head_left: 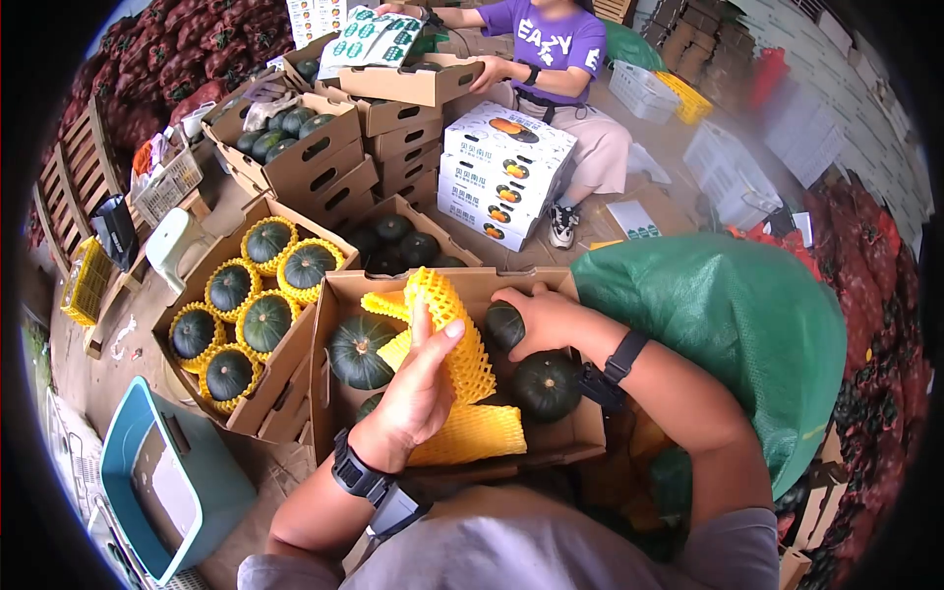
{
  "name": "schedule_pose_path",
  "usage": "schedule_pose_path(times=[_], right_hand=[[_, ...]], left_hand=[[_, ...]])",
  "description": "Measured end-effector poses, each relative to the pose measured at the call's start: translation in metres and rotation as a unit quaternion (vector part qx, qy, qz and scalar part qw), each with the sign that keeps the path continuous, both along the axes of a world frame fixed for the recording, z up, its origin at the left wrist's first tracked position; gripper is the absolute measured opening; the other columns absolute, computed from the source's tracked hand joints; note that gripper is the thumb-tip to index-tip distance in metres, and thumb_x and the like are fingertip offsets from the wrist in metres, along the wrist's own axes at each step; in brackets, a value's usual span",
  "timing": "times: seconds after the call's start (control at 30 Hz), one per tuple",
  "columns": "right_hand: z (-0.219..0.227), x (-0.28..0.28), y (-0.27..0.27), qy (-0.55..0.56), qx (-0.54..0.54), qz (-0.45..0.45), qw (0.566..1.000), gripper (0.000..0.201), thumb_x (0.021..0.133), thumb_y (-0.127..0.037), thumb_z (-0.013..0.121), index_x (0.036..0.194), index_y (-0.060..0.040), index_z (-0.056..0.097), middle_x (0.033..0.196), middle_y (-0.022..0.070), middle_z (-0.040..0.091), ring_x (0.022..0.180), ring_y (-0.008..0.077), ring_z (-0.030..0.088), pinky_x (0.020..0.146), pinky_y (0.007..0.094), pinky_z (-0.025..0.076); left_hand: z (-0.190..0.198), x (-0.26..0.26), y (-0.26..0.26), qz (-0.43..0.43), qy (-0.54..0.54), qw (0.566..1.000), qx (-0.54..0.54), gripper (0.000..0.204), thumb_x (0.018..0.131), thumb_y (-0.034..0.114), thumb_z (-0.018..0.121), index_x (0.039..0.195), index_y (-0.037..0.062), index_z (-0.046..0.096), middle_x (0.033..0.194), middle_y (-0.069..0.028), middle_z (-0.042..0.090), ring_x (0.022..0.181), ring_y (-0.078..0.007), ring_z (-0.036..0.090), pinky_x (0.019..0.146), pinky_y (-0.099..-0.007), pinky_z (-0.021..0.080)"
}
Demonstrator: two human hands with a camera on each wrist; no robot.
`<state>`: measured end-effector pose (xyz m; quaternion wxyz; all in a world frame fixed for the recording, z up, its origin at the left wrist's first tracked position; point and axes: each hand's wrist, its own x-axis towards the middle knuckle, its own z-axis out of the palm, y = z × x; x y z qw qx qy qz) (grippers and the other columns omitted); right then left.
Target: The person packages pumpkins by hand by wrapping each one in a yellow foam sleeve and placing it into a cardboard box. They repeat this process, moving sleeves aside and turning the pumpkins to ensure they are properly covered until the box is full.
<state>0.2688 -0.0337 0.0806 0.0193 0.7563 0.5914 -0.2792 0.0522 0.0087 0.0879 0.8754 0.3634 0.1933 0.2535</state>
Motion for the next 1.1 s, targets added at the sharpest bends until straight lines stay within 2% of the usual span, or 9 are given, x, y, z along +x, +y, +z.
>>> schedule_pose_path(times=[0.13,0.23,0.33,0.5,0.6,0.7,0.8,0.93,1.1], right_hand=[[0.006,0.003,-0.019,0.208,0.173,-0.07,0.96,0.095,0.064,-0.037,0.083,0.14,-0.0147,0.031,0.127,0.0271,0.045,0.117,0.0378,0.05,0.099,0.0401,0.041],[0.03,-0.039,-0.041,0.215,0.383,-0.097,0.893,0.068,0.095,-0.036,0.053,0.148,-0.0101,0.017,0.132,0.0197,0.044,0.127,0.0315,0.041,0.103,0.0424,0.035],[0.054,-0.066,-0.074,0.501,0.335,-0.189,0.776,0.053,0.1,-0.032,0.042,0.145,-0.0063,0.029,0.132,0.0104,0.046,0.12,0.0198,0.046,0.1,0.0368,0.038],[0.017,-0.064,-0.056,0.793,0.158,-0.169,0.563,0.048,0.1,-0.031,0.045,0.141,-0.009,0.034,0.13,0.0047,0.049,0.119,0.0139,0.048,0.099,0.0341,0.039],[0.026,-0.067,-0.052,0.839,0.097,-0.129,0.52,0.04,0.098,-0.027,0.048,0.134,-0.0108,0.039,0.123,0.005,0.054,0.115,0.0139,0.051,0.097,0.0338,0.041],[0.021,-0.021,-0.032,0.508,0.223,-0.168,0.815,0.025,0.093,-0.021,0.055,0.113,-0.0072,0.058,0.105,0.0037,0.063,0.101,0.0174,0.06,0.088,0.0336,0.047],[0.022,0.008,-0.005,0.109,0.134,-0.001,0.985,0.022,0.087,-0.022,0.062,0.101,-0.006,0.067,0.096,0.0042,0.069,0.091,0.0199,0.066,0.078,0.0333,0.051],[-0.015,-0.016,0.031,-0.24,-0.143,0.139,0.95,0.021,0.078,-0.021,0.07,0.095,-0.0087,0.072,0.096,0.0067,0.071,0.089,0.0265,0.068,0.072,0.0378,0.054],[-0.043,-0.031,0.042,-0.24,-0.175,0.048,0.954,0.03,0.074,-0.017,0.072,0.103,-0.0113,0.072,0.108,0.0089,0.069,0.102,0.0265,0.066,0.078,0.0415,0.054]], left_hand=[[0.011,0.0,0.001,-0.018,-0.006,0.999,-0.027,0.107,0.08,0.013,0.072,0.15,0.0137,-0.008,0.148,-0.01,0.019,0.136,-0.0204,0.021,0.109,-0.0347,0.026],[-0.006,0.006,-0.006,0.006,-0.002,0.989,0.15,0.111,0.076,0.01,0.078,0.15,0.0095,-0.005,0.15,-0.011,0.017,0.138,-0.0203,0.018,0.112,-0.0318,0.02],[0.013,-0.001,0.008,0.069,-0.086,0.988,0.109,0.094,0.078,-0.002,0.072,0.149,0.0094,0.011,0.141,-0.0092,0.037,0.13,-0.0201,0.037,0.11,-0.038,0.03],[0.005,-0.013,-0.001,-0.066,-0.227,0.969,-0.076,0.093,0.075,0.017,0.076,0.148,0.0103,0.017,0.141,-0.0126,0.039,0.127,-0.0264,0.045,0.105,-0.0436,0.039],[0.017,-0.027,0.002,-0.113,-0.189,0.972,-0.087,0.095,0.07,0.031,0.079,0.144,0.0038,0.027,0.141,-0.0195,0.039,0.128,-0.0344,0.043,0.104,-0.052,0.039],[0.016,-0.03,0.008,-0.061,-0.206,0.977,-0.018,0.096,0.069,0.042,0.078,0.144,0.0063,0.028,0.143,-0.0225,0.035,0.129,-0.0445,0.039,0.104,-0.0554,0.038],[0.016,-0.031,0.011,0.013,-0.219,0.976,-0.004,0.086,0.078,0.049,0.069,0.144,0.0099,0.03,0.144,-0.019,0.037,0.131,-0.0414,0.037,0.107,-0.0527,0.035],[-0.003,-0.03,0.019,0.089,-0.216,0.972,-0.027,0.07,0.086,0.047,0.061,0.14,0.0081,0.037,0.14,-0.0147,0.044,0.127,-0.0326,0.045,0.107,-0.0501,0.035],[0.002,-0.031,0.018,0.091,-0.22,0.971,-0.034,0.066,0.086,0.041,0.064,0.137,0.0073,0.041,0.135,-0.0139,0.05,0.123,-0.0307,0.049,0.105,-0.0493,0.037]])
